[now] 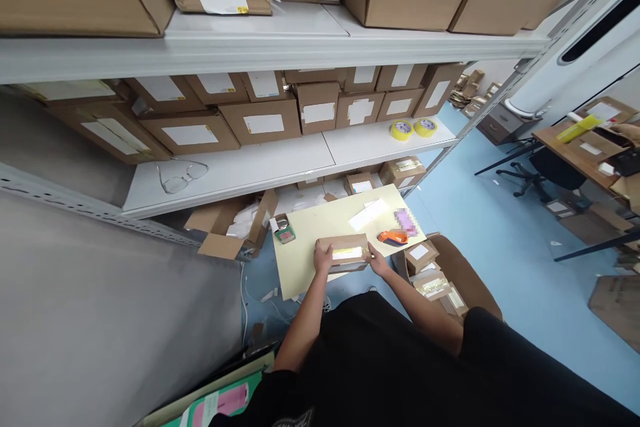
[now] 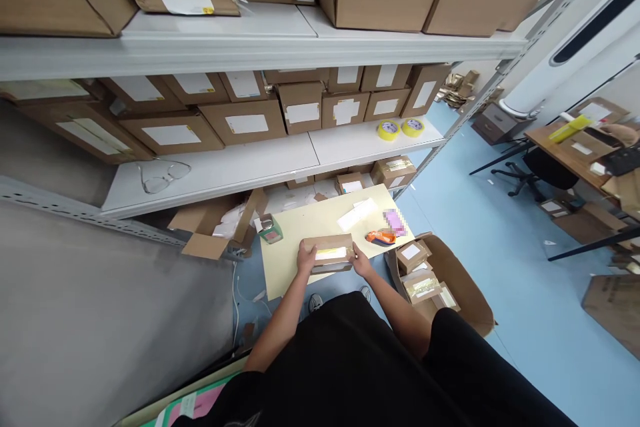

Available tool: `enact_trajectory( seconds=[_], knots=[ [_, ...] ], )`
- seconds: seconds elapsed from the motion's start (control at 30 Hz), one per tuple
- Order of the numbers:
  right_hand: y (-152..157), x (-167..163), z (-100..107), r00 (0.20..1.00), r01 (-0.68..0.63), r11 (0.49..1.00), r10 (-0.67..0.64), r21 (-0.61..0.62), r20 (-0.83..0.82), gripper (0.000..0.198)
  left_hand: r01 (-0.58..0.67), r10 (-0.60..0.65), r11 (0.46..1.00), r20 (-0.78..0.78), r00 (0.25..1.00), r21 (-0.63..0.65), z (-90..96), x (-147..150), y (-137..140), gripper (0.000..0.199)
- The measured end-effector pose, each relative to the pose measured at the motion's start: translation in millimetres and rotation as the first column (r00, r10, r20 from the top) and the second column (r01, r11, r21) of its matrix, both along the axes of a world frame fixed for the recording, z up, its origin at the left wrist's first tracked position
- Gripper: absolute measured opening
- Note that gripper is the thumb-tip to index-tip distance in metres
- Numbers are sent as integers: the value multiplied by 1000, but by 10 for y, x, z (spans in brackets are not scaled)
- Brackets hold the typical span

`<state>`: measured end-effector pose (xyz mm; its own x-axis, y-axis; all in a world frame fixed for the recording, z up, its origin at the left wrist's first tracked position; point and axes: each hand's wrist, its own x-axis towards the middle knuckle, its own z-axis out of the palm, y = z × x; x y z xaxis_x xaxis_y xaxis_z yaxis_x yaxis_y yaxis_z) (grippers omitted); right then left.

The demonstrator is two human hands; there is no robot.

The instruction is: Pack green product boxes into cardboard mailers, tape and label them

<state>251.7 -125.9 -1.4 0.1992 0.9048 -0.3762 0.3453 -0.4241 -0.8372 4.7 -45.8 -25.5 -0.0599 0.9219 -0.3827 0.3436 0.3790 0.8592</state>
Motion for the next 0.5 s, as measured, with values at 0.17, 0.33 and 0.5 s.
enact_trajectory(
  seconds=[0.17,0.33,0.5],
  knots=[
    [13,147,-5,1000,-3,1000,3,19,-2,77,-38,36,995,27,999,89,24,204,23,74],
    [259,-44,-137,999,-42,999,41,7,20,76,-117,117,989,12,993,85,-136,50,-21,73],
    [503,-211,-187,988,-89,994,96,-58,124,74,-145,148,986,-25,989,85,-237,-80,-7,75]
  ],
)
